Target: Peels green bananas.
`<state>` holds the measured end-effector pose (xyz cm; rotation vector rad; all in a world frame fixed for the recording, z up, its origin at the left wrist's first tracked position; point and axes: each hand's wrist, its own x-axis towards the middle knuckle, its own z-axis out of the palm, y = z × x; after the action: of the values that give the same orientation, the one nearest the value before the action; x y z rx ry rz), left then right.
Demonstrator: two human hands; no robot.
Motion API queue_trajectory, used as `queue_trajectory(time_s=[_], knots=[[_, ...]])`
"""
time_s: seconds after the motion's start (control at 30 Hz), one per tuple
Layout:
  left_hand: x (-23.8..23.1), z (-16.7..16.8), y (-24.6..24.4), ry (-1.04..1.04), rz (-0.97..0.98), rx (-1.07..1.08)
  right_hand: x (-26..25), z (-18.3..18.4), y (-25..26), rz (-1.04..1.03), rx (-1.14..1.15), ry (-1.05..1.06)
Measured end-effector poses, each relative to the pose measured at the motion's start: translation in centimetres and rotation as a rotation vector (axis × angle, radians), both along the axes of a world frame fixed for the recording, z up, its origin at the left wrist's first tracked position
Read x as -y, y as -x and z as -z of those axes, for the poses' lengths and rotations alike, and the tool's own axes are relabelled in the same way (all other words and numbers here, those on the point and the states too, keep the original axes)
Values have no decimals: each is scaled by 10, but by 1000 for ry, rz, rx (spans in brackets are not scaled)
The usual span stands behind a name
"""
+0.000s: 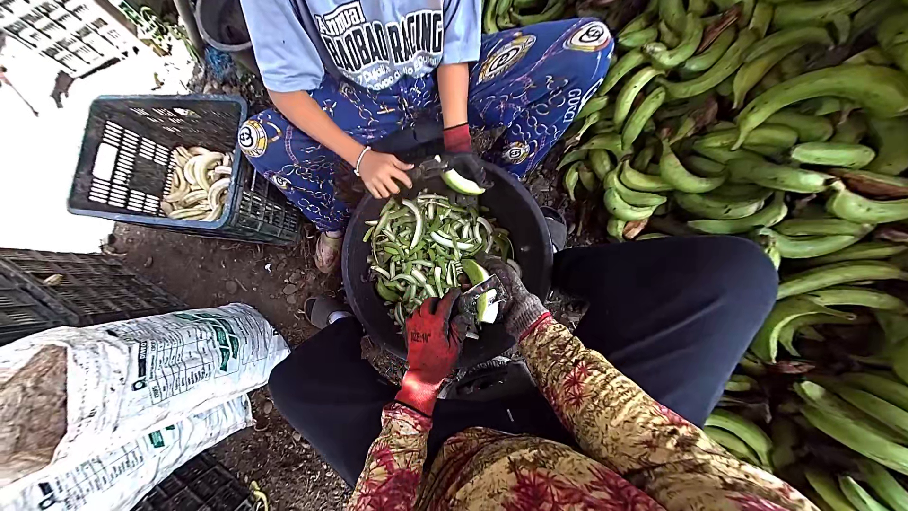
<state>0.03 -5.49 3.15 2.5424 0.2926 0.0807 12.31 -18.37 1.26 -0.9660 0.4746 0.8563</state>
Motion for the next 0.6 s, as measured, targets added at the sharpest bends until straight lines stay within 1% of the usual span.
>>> queue_trajectory(time_s=[0.07,0.1,0.17,0.23,0.3,0.37,0.47,0.57,0.6], knots=[[-2,1,-12,56,-57,-85,0,-1,9,-30,170,87],[-3,3,-18,76,-87,-109,-2,-8,13,-41,234,154],[-6,3,-32,112,-142,-182,-7,-13,15,-37,309,229],[-11,6,-44,144,-204,-255,-1,-18,16,-157,373,271],[-20,13,-52,170,-252,-318,1,-22,17,-220,309,216],[-26,19,-51,204,-277,-297,3,-20,15,-189,174,106],[-26,17,-39,247,-209,-197,7,-2,1,-75,-26,-12],[-16,13,-16,230,-10,-79,13,16,-10,14,12,-89],[-13,10,-8,210,62,-53,15,21,-12,31,13,-162]])
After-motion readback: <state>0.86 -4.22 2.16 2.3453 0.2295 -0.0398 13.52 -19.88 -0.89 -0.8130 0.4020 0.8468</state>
